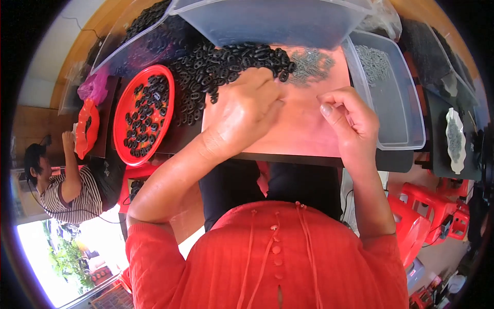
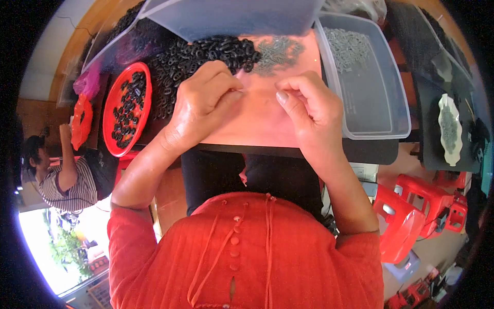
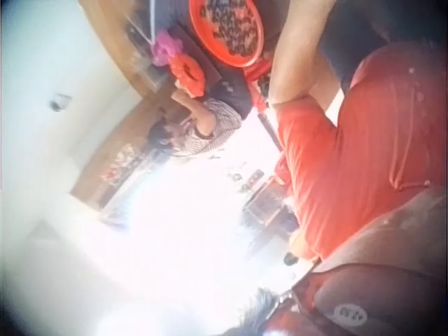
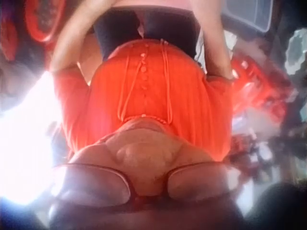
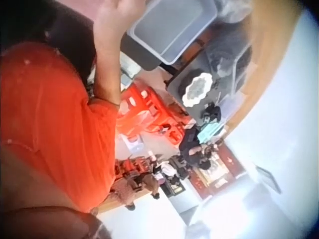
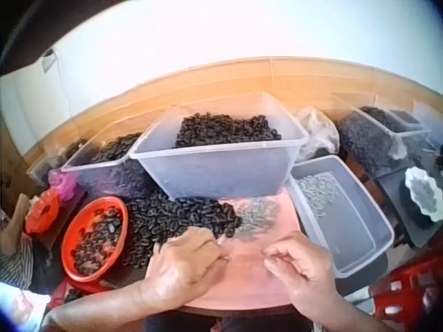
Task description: The person assembles plastic buckles by hand, inserting small metal pins into the plastic components.
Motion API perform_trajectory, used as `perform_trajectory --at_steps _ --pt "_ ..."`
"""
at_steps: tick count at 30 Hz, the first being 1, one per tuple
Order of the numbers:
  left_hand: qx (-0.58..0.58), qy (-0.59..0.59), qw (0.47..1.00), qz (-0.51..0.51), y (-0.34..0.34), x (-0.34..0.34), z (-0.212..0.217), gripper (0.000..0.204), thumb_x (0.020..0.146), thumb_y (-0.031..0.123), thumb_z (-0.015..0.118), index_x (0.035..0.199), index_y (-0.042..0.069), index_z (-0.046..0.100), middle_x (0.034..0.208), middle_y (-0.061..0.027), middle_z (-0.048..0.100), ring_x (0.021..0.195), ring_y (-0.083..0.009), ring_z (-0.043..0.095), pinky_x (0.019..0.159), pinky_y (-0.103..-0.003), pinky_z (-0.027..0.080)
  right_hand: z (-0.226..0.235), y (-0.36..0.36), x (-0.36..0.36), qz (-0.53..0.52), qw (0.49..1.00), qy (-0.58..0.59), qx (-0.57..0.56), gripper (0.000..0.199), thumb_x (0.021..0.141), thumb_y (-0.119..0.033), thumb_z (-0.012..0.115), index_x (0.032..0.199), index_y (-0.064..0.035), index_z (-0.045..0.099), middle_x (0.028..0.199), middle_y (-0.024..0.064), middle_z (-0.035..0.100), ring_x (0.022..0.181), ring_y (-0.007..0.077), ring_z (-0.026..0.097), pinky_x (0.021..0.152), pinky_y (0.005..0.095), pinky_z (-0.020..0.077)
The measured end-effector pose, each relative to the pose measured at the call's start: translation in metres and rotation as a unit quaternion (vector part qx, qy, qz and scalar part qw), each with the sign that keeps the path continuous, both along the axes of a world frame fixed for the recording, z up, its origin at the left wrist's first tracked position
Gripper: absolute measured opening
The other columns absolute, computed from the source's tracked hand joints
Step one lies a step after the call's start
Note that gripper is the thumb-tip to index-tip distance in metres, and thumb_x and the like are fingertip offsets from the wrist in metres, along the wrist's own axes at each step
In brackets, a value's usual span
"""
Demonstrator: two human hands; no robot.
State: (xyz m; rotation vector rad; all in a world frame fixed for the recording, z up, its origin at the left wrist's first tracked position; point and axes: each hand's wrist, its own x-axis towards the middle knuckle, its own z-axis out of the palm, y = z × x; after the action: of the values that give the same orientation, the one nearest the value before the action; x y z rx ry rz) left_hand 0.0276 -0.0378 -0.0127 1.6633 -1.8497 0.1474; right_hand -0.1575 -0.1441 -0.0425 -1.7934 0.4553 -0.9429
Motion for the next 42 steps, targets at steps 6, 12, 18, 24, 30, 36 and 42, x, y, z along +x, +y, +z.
perform_trajectory --at_steps 6,12,18,24,30,36,42 --pt "0.027 -0.033 0.999 -0.021 -0.020 -0.028 -0.021 0.023 0.068 0.007 0.075 0.082 0.002 0.057 0.083 -0.0130 0.055 0.076 -0.0325 0.058 0.063 -0.040 0.049 -0.002 0.000 -0.001 -0.017 1.000 -0.023 0.003 0.005 0.086 0.003 0.061 0.091 0.0033 0.059 0.083 0.0064 0.059 0.074 0.0112 0.057 0.069 0.0242 0.0464" --pt "-0.027 -0.069 0.997 0.028 -0.018 -0.032 -0.033 0.022 0.066 0.001 0.072 0.076 0.002 0.052 0.079 -0.0134 0.051 0.073 -0.0339 0.055 0.060 -0.042 0.046 -0.001 -0.001 -0.001 0.007 1.000 -0.023 0.020 0.005 0.086 0.003 0.061 0.090 0.0032 0.059 0.082 0.0073 0.059 0.073 0.0117 0.057 0.069 0.0245 0.0463" --pt "0.170 0.520 0.833 0.081 0.007 -0.046 -0.003 0.008 0.088 0.005 0.064 0.089 0.000 0.059 0.075 -0.0066 0.059 0.061 -0.0172 0.056 0.049 -0.028 0.041 0.007 0.009 0.000 0.060 0.996 -0.056 0.045 0.009 0.086 0.005 0.062 0.095 0.0034 0.061 0.088 0.0056 0.060 0.077 0.0110 0.058 0.070 0.0234 0.0468" --pt "0.104 0.845 0.524 -0.007 0.029 -0.056 -0.004 0.014 0.093 0.013 0.063 0.093 -0.001 0.061 0.079 -0.0060 0.060 0.063 -0.0122 0.055 0.049 -0.024 0.041 0.001 0.016 0.011 0.115 0.986 -0.104 -0.060 0.014 0.085 0.007 0.064 0.099 0.0040 0.063 0.091 0.0080 0.061 0.080 0.0142 0.061 0.071 0.0246 0.0487" --pt "0.072 0.873 0.482 -0.032 0.041 -0.053 -0.016 0.013 0.092 0.014 0.064 0.091 0.002 0.060 0.078 -0.0053 0.058 0.063 -0.0128 0.055 0.047 -0.025 0.040 0.002 0.031 0.019 0.127 0.984 -0.118 -0.039 0.013 0.084 0.008 0.064 0.096 0.0058 0.061 0.090 0.0093 0.059 0.081 0.0149 0.058 0.071 0.0248 0.0466" --pt "0.083 0.817 0.567 0.055 0.049 -0.049 -0.008 0.017 0.089 0.016 0.069 0.086 0.001 0.061 0.072 -0.0038 0.058 0.058 -0.0110 0.053 0.045 -0.025 0.039 0.002 0.033 0.025 0.117 0.986 -0.091 -0.074 0.010 0.083 0.005 0.066 0.090 0.0031 0.058 0.083 0.0068 0.057 0.072 0.0146 0.058 0.063 0.0246 0.0473" --pt "-0.039 0.197 0.960 0.196 0.056 0.025 -0.015 0.006 0.077 0.003 0.069 0.083 0.002 0.066 0.076 -0.0100 0.058 0.063 -0.0202 0.058 0.058 -0.031 0.046 -0.003 0.031 0.026 0.096 0.995 -0.029 0.018 0.011 0.083 0.006 0.064 0.090 0.0011 0.057 0.083 0.0054 0.057 0.072 0.0115 0.058 0.064 0.0231 0.0469"
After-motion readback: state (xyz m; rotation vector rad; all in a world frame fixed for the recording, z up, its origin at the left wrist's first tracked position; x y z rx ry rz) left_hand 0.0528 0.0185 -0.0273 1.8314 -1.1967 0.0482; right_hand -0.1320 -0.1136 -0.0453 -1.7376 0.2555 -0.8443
